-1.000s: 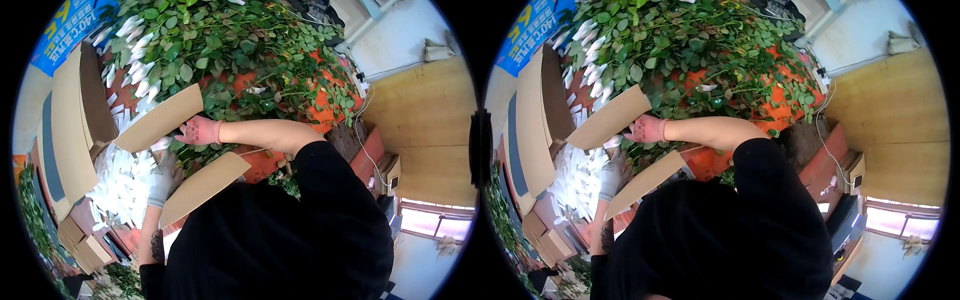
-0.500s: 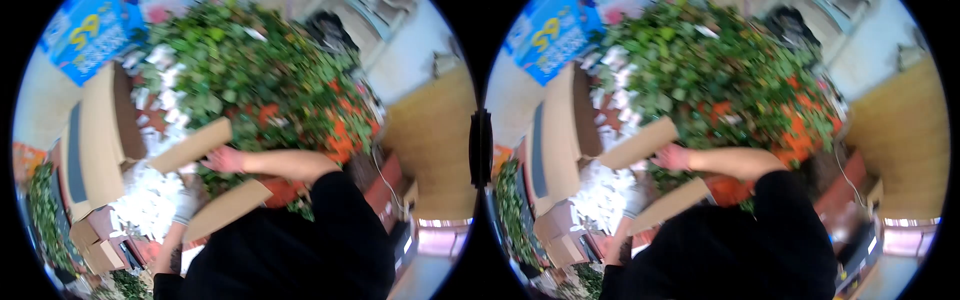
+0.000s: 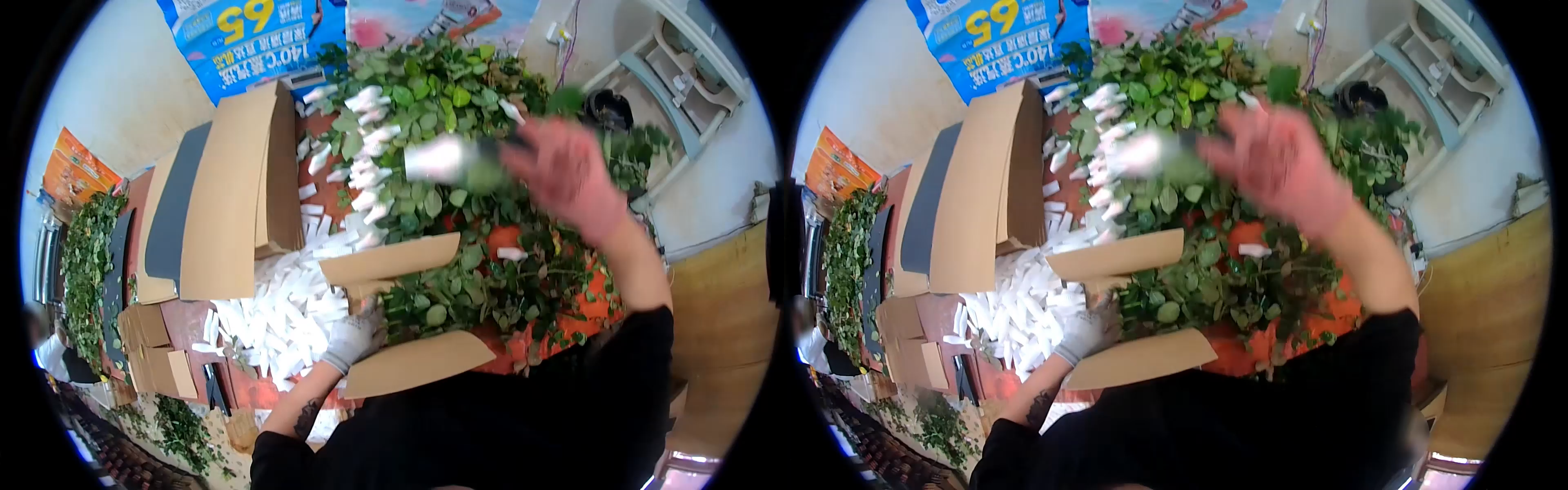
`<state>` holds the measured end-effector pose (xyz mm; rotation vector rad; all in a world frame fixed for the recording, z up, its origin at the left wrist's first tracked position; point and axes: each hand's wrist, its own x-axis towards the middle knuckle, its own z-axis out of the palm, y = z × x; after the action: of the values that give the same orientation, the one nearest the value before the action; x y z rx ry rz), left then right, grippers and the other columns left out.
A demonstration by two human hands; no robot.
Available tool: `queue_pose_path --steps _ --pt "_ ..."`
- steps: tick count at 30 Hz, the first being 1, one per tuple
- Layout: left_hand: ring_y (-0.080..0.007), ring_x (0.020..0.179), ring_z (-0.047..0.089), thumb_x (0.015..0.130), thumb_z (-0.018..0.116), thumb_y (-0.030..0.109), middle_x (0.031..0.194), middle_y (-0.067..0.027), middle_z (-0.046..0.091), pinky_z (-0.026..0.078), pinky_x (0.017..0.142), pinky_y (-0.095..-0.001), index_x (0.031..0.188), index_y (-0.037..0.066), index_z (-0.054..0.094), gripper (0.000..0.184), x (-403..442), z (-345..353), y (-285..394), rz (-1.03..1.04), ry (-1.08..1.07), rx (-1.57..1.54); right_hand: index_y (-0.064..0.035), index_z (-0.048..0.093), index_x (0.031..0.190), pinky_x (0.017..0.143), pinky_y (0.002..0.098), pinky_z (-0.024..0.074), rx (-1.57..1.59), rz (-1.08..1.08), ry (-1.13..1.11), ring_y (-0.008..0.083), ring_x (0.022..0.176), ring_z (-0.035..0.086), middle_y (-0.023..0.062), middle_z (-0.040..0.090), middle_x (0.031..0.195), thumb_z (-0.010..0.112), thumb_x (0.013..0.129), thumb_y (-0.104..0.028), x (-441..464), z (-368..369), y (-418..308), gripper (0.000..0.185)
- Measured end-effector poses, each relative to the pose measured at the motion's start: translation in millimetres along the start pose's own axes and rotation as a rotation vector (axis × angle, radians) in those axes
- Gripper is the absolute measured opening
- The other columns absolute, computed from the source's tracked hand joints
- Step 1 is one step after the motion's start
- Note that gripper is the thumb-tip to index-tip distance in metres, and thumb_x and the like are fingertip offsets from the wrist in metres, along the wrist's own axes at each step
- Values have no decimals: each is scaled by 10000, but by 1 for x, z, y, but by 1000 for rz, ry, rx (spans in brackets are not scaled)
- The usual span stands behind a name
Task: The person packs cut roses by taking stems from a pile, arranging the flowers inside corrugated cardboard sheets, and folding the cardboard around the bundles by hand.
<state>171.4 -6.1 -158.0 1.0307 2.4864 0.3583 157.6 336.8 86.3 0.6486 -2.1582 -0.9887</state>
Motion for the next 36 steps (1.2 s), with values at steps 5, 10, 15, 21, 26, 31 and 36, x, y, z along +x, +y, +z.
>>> queue_pose_path --steps 5,10,15,21,26,31,36 --pt "-310 901 630 813 529 345 1380 -173 384 516 731 -416 1281 55 452 555 1 10 -5 26 63 14 -209 486 1200 780 379 478 107 471 -139 237 927 591 98 558 1115 540 772 -115 99 100 56 442" --pt "-302 899 633 819 515 350 1384 -155 388 516 724 -415 1275 67 469 539 3 11 -7 -17 50 -11 -114 541 1023 744 380 485 434 383 -506 266 873 611 116 601 1011 472 786 -105 112 172 -31 247" --pt "-332 955 607 806 529 352 1393 -178 363 497 777 -422 1269 73 474 544 1 5 -3 -60 0 -106 -76 566 1033 801 362 468 628 405 -732 258 986 586 116 609 1028 476 782 -91 66 242 -94 267" --pt "-304 870 642 805 528 350 1391 -159 378 521 708 -398 1283 82 469 551 4 12 -6 55 72 -3 -73 564 1058 827 347 466 621 322 -755 230 1020 582 118 612 1066 485 789 -108 48 238 -89 282" --pt "-313 837 647 787 546 341 1383 -179 379 522 701 -407 1255 76 491 540 7 21 -12 39 120 4 -107 530 928 627 330 510 429 294 -513 233 800 642 115 598 982 452 787 -93 34 207 -66 161" --pt "-330 836 643 793 541 342 1382 -176 381 520 711 -414 1253 73 491 535 4 24 -14 38 121 -8 -150 564 988 696 348 505 485 401 -345 251 839 632 98 607 993 512 785 -158 20 179 -57 209" --pt "-324 923 621 814 519 349 1412 -160 344 511 750 -410 1274 55 470 549 4 17 -10 27 62 11 -129 567 1024 721 376 496 735 201 -614 264 881 615 90 607 953 566 760 -213 29 169 -121 277"
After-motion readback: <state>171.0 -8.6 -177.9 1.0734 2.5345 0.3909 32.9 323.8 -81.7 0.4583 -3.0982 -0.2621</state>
